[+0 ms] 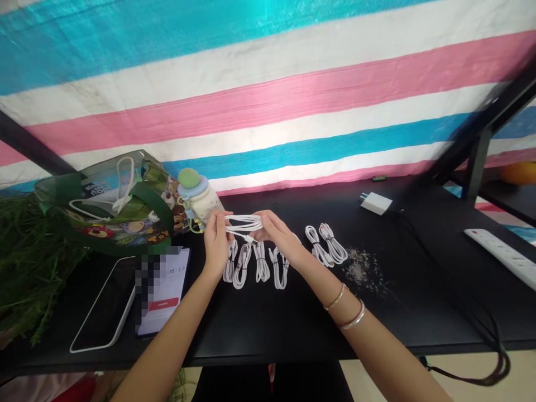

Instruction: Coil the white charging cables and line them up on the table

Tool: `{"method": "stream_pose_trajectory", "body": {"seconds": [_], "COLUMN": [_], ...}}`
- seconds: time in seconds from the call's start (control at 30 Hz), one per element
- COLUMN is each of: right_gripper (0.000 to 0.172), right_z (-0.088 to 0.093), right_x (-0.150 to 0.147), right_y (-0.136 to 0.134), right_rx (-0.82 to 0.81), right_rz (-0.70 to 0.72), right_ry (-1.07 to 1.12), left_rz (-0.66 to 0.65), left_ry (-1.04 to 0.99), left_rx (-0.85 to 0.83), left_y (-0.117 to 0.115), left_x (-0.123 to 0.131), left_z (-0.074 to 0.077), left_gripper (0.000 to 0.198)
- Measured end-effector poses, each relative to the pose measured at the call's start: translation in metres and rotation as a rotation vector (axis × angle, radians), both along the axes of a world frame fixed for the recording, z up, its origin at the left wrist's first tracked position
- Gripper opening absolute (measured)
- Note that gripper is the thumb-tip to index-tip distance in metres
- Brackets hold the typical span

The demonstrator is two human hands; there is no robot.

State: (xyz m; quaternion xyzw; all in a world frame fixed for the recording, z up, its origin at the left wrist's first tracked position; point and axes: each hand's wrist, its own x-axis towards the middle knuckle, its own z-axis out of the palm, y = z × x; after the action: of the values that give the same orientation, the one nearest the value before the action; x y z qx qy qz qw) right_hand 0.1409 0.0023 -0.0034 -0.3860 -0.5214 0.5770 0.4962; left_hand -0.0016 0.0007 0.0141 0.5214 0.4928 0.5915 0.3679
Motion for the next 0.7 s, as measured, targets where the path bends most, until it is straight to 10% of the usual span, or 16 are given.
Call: {"method": "stream_pose_trajectory", "body": {"seconds": [0.7], "right_gripper": [0.03], "right_z": [0.017], "right_x": [-0.004], "right_y": [-0.007], "right_rx": [0.146], "right_rz": [-0.216], "right_ry": [-0.138], "left_rz": [-0.076], "left_ry": [0.298], "left_rx": [0.027], "left_y": [-0.003], "left_x": [0.001], "left_z": [-0.001], "left_gripper": [0.019]}}
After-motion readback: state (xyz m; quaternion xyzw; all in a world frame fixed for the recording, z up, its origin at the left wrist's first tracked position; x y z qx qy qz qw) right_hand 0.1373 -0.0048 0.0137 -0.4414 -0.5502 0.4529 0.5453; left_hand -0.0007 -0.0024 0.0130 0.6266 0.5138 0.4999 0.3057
